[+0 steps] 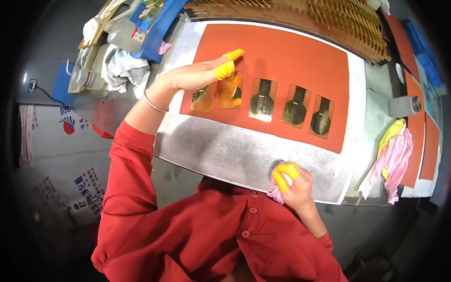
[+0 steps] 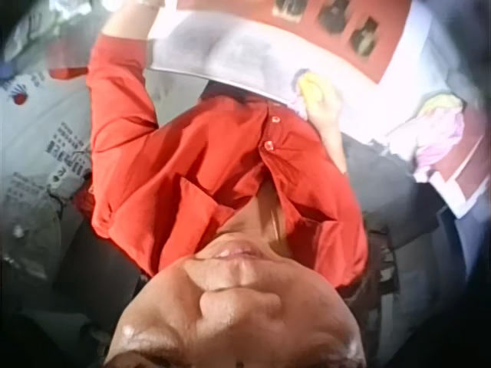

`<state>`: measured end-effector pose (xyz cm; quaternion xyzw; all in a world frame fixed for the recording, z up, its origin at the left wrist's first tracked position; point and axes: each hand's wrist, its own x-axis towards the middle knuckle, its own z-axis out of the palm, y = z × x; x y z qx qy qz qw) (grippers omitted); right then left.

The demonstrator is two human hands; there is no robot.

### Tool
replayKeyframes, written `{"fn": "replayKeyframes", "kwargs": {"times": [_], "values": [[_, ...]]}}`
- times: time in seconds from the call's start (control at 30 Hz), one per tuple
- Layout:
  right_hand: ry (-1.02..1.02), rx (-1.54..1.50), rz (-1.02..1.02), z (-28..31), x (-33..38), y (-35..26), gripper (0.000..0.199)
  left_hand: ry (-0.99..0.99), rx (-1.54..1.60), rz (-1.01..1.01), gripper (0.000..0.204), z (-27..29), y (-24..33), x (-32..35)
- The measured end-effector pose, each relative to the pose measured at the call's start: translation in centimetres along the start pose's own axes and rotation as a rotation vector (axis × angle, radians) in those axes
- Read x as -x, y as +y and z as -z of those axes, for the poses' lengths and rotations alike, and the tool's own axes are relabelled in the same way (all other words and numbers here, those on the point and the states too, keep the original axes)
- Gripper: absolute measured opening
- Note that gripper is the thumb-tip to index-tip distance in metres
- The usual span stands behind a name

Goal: The person wipes the surface of several small, dark, bottle-shaped decorative items arranged on a red mat using a yellow cloth. The person cleans each item individually, moving from one to the next, and occasionally picks up and repositions the items to access different sides.

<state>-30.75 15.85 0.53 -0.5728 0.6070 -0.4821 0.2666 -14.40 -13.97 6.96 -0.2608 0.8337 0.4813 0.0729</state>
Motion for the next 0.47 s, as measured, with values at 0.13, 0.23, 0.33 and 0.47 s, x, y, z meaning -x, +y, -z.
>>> {"fn": "replayKeyframes", "kwargs": {"times": [0.13, 0.23, 0.33, 0.47], "values": [[-0.013, 0.015, -0.018, -0.1, -0.2, 0.0, 0.01, 0.015, -0.027, 0.052, 0.091, -0.1, 0.2, 0.0], [0.005, 0.024, 0.032, -0.4, -0.4, 0.0, 0.01, 0.114, -0.195, 0.001, 0.09, -1.2, 0.2, -0.3], [0.0, 0.042, 0.046, -0.3, -0.3, 0.2, 0.009, 0.101, -0.09, 0.03, 0.105, -1.4, 1.0, -0.6], [-0.026, 0.02, 0.03, -0.3, -0.2, 0.1, 0.009, 0.099, -0.119, 0.062, 0.108, -1.5, 1.4, -1.3]]}}
